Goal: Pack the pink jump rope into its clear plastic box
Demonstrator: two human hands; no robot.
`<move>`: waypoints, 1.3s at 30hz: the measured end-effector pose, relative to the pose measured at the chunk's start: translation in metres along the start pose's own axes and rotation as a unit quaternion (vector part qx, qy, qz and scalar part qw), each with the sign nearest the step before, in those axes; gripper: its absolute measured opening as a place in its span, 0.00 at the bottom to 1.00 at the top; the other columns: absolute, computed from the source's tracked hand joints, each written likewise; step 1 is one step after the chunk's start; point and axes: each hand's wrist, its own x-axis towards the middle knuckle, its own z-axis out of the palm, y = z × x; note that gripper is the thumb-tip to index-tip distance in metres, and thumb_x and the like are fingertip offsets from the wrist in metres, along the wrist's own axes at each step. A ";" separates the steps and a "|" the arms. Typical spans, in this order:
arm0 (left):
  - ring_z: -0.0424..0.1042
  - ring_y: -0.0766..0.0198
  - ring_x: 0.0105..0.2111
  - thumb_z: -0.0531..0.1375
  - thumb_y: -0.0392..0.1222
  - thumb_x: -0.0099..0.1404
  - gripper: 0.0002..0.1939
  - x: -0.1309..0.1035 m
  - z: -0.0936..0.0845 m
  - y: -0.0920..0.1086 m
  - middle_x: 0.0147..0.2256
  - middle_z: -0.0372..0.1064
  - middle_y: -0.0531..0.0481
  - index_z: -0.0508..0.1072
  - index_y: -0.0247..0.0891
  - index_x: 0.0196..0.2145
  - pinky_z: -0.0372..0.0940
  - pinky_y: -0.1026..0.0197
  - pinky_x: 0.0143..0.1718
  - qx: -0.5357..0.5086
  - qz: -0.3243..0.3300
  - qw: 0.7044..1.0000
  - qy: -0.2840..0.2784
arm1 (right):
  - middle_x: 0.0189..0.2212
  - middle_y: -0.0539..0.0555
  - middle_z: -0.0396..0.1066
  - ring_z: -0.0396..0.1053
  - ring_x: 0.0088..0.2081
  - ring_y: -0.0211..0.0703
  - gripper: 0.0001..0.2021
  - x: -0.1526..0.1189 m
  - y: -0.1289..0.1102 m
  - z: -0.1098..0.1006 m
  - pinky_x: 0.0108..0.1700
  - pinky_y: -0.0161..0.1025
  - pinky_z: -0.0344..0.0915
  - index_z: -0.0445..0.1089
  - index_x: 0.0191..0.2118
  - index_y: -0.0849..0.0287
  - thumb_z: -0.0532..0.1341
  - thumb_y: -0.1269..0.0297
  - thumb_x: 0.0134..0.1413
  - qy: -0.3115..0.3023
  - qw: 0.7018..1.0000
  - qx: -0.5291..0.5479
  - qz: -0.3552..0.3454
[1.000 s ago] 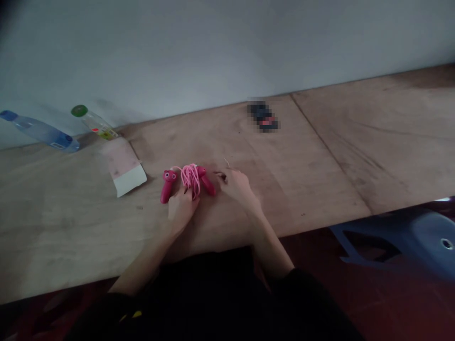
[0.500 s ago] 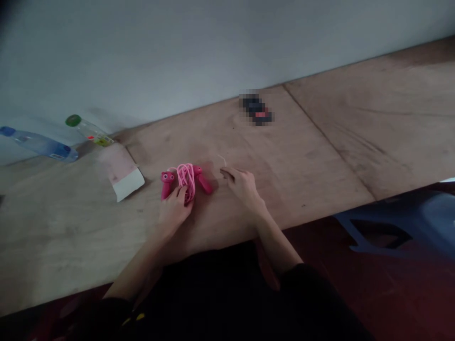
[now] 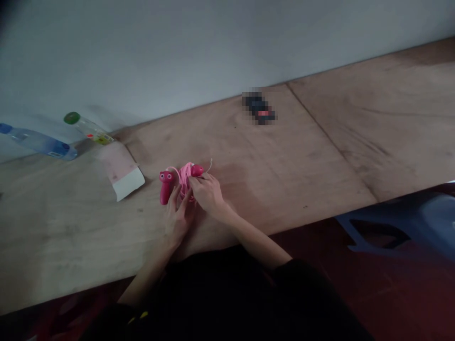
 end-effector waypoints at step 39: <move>0.67 0.64 0.25 0.66 0.40 0.58 0.04 0.112 -0.061 -0.018 0.23 0.69 0.54 0.81 0.39 0.29 0.58 0.61 0.30 -0.067 -0.190 0.964 -0.176 | 0.36 0.56 0.84 0.81 0.33 0.47 0.13 -0.046 -0.013 -0.071 0.36 0.41 0.76 0.84 0.44 0.53 0.60 0.58 0.71 0.050 0.976 0.192 0.094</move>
